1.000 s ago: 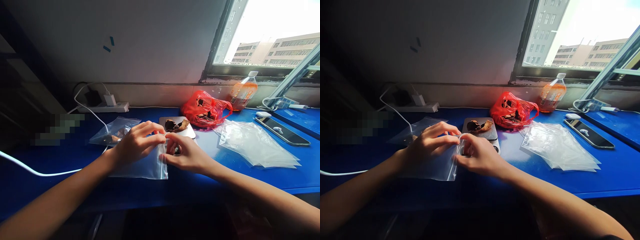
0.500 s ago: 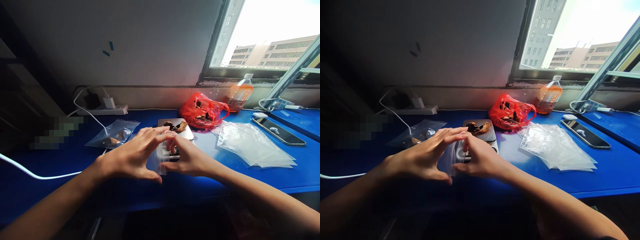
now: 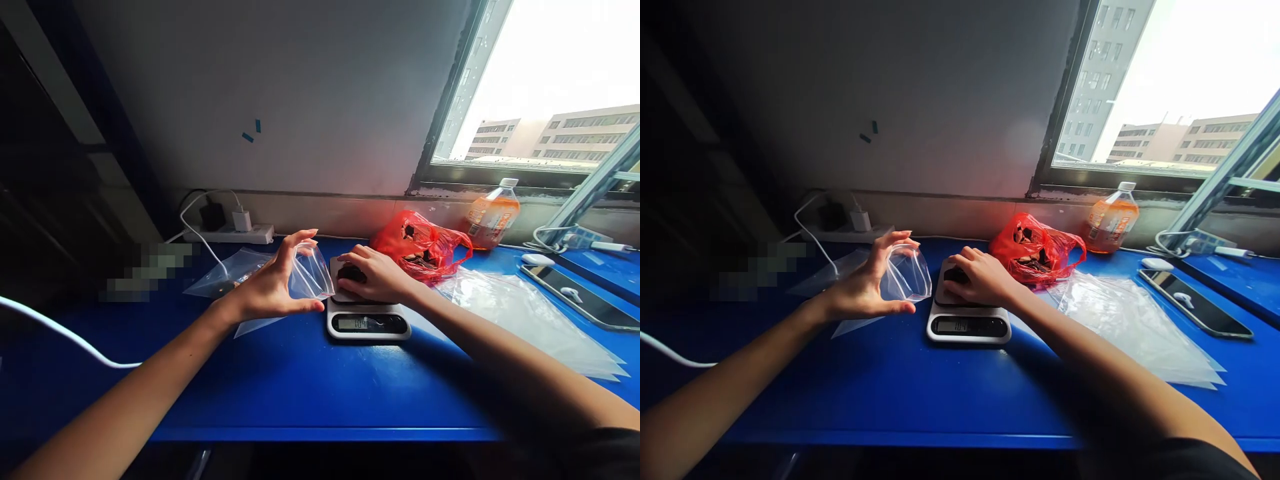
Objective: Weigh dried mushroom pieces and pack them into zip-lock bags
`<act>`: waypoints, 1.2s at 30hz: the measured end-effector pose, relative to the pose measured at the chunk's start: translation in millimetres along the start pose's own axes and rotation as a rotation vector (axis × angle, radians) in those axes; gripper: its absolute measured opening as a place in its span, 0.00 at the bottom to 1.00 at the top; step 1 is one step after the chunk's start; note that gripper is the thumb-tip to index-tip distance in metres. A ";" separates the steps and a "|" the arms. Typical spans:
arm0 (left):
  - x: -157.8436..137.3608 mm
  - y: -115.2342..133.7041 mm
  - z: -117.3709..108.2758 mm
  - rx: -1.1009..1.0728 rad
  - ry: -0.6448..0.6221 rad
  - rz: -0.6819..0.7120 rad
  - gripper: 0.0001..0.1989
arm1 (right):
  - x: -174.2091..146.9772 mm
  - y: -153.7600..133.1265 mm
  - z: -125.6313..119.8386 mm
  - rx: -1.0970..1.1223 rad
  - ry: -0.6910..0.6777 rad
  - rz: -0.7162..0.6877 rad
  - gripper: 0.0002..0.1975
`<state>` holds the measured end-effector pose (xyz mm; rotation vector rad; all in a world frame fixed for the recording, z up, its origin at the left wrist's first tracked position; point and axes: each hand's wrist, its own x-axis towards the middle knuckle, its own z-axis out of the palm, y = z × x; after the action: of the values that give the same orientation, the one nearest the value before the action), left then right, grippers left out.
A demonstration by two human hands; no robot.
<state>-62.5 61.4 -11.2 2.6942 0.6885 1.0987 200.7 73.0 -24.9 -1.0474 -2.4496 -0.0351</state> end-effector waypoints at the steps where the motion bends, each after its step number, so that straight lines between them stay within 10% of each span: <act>1: -0.5 -1.6 0.4 -0.007 -0.005 -0.010 0.55 | 2.5 -1.8 3.1 0.000 0.002 0.013 0.17; 10: -2.0 -7.5 8.9 -0.077 -0.003 -0.025 0.53 | 4.6 -5.4 1.8 0.069 0.062 0.126 0.10; 17: -0.5 -4.1 14.8 -0.129 0.105 -0.033 0.54 | 33.1 -55.0 -23.3 1.114 0.389 0.322 0.19; 22: 2.3 1.9 16.1 -0.053 0.243 0.013 0.56 | 65.1 -91.9 -20.8 1.399 0.420 0.410 0.21; 36: 3.5 1.2 19.9 0.025 0.415 -0.036 0.51 | 35.8 -94.6 -16.4 0.639 0.551 0.310 0.12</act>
<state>-46.1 62.7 -23.0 2.4795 0.8074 1.6713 120.9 26.9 20.0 -0.9418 -1.6154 0.4649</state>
